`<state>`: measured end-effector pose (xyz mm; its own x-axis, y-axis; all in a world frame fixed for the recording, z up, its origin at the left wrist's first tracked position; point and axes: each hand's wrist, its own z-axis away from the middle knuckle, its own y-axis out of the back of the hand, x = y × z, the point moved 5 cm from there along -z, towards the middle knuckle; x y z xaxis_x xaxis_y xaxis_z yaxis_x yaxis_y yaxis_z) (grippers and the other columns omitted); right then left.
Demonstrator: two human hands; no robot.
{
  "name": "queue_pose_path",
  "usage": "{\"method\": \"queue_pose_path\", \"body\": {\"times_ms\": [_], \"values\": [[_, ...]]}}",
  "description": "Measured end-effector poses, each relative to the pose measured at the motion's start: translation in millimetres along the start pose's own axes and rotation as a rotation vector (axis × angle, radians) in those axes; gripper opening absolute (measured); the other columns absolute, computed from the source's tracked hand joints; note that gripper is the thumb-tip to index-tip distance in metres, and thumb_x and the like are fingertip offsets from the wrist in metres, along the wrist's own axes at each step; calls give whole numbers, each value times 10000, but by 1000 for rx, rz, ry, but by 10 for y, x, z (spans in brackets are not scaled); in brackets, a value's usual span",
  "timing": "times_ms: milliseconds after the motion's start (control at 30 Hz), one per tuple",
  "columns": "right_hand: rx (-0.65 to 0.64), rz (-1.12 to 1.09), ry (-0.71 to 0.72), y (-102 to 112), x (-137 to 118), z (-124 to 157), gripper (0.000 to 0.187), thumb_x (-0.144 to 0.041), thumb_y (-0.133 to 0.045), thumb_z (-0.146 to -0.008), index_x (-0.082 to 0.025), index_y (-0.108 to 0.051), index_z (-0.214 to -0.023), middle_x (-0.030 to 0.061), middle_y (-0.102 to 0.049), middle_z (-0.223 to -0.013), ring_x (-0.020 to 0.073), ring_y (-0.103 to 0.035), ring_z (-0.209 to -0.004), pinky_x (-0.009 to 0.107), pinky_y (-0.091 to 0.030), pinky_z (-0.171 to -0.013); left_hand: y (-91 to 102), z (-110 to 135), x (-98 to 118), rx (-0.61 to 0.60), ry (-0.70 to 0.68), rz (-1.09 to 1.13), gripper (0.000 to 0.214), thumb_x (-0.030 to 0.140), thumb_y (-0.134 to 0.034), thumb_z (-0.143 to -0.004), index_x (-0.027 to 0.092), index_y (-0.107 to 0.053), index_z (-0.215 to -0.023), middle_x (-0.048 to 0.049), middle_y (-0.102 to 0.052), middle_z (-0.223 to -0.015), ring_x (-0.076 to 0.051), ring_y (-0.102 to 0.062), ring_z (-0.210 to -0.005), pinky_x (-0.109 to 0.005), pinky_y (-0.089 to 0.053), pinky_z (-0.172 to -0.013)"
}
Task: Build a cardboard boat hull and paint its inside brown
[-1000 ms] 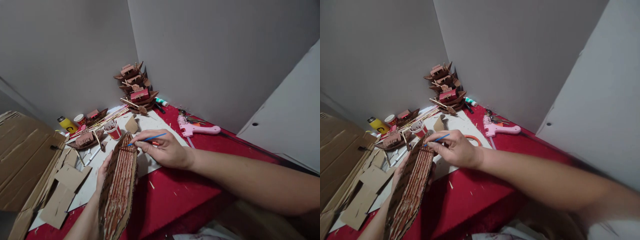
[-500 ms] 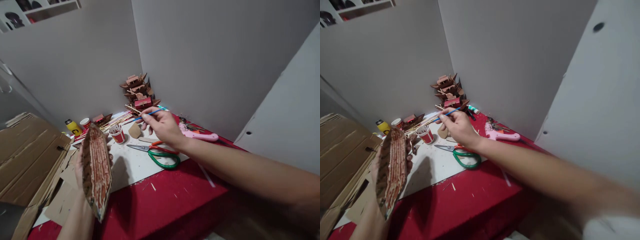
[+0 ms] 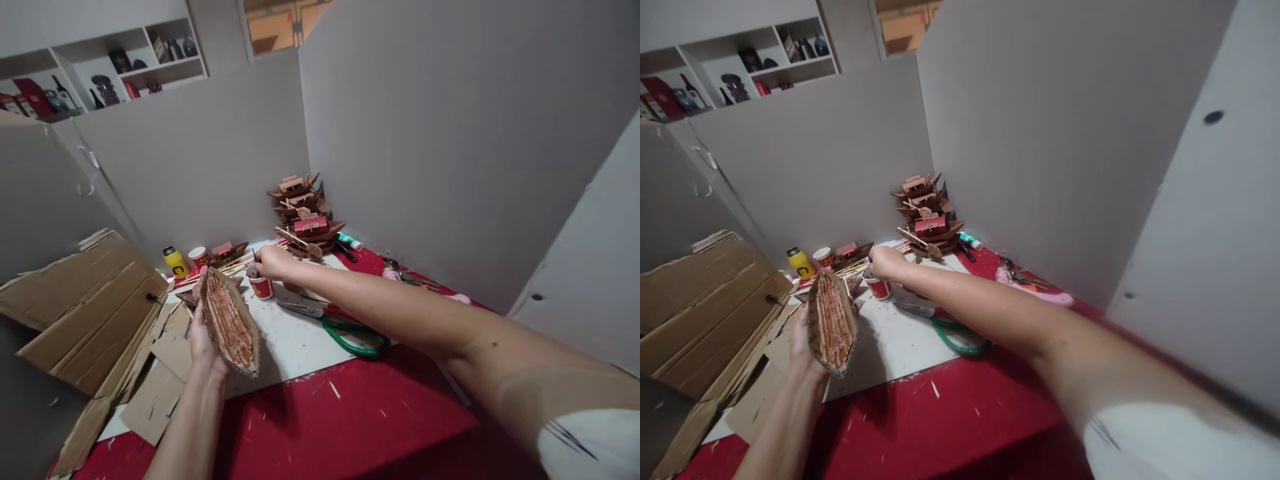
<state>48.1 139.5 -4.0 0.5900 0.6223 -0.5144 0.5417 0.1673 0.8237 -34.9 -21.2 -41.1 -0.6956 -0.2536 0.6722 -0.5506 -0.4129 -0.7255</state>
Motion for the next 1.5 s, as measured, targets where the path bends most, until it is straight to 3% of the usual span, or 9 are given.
{"method": "queue_pose_path", "body": {"times_ms": [133,267,567,833,933,1067,1200,1333,1500], "values": [[-20,-81,-44,-22,34,-40,307,-313,-555,-911,-149,-557,-1171,83,-579,-1170,217,-600,-991,405,-519,-825,-2,22,-20,6,26,10,392,274,-375,-904,66,-631,-1117,-95,-725,-655,-235,-715,-655,-358,-583,-688],[76,-247,-115,52,158,-35,307,-312,-548,-915,-152,-553,-1176,88,-575,-1179,214,-596,-998,413,-515,-835,14,11,-21,17,21,13,378,252,-374,-892,89,-645,-1099,-93,-728,-670,-236,-718,-695,-362,-580,-704],[195,-834,-363,6,476,131,315,-310,-548,-916,-151,-543,-1188,89,-576,-1174,209,-601,-985,411,-521,-822,140,-91,-83,125,39,-34,365,222,-375,-873,77,-645,-1071,-66,-686,-559,-236,-710,-613,-369,-583,-686],[179,-1245,-475,75,544,394,314,-317,-550,-915,-151,-545,-1181,86,-579,-1162,205,-603,-975,405,-524,-815,142,-91,-282,85,137,-107,354,248,-388,-851,73,-660,-996,-98,-708,-611,-247,-704,-599,-400,-583,-654],[151,-1352,-448,127,510,603,193,-243,-497,-938,-94,-609,-986,76,-649,-938,121,-624,-726,260,-528,-627,80,-19,-356,45,218,-151,362,264,-376,-856,57,-671,-893,-142,-716,-653,-256,-698,-584,-399,-582,-620],[128,-1450,-337,212,446,957,184,-137,-510,-884,-106,-592,-723,32,-664,-658,49,-536,-446,147,-390,-390,-28,116,-435,0,337,-220,381,269,-365,-869,50,-676,-893,-182,-727,-735,-260,-697,-582,-370,-576,-562],[207,-1452,-184,297,445,1226,88,-184,-631,-793,-133,-586,-737,10,-682,-643,66,-573,-451,140,-395,-363,-90,212,-504,-14,410,-288,405,257,-351,-875,45,-650,-1047,-201,-733,-799,-280,-699,-587,-379,-571,-537],[329,-1346,22,369,443,1358,219,-328,-703,-738,-145,-590,-775,9,-677,-644,92,-598,-479,158,-426,-366,-90,231,-553,-62,408,-391,442,235,-359,-873,65,-562,-1227,-188,-739,-833,-281,-701,-597,-383,-571,-532],[374,-1177,92,395,408,1442,206,-344,-666,-785,-144,-620,-807,5,-659,-635,76,-575,-490,168,-430,-410,43,138,-627,-127,348,-430,503,229,-449,-833,94,-491,-1316,-163,-745,-839,-292,-704,-595,-357,-560,-476]]}}
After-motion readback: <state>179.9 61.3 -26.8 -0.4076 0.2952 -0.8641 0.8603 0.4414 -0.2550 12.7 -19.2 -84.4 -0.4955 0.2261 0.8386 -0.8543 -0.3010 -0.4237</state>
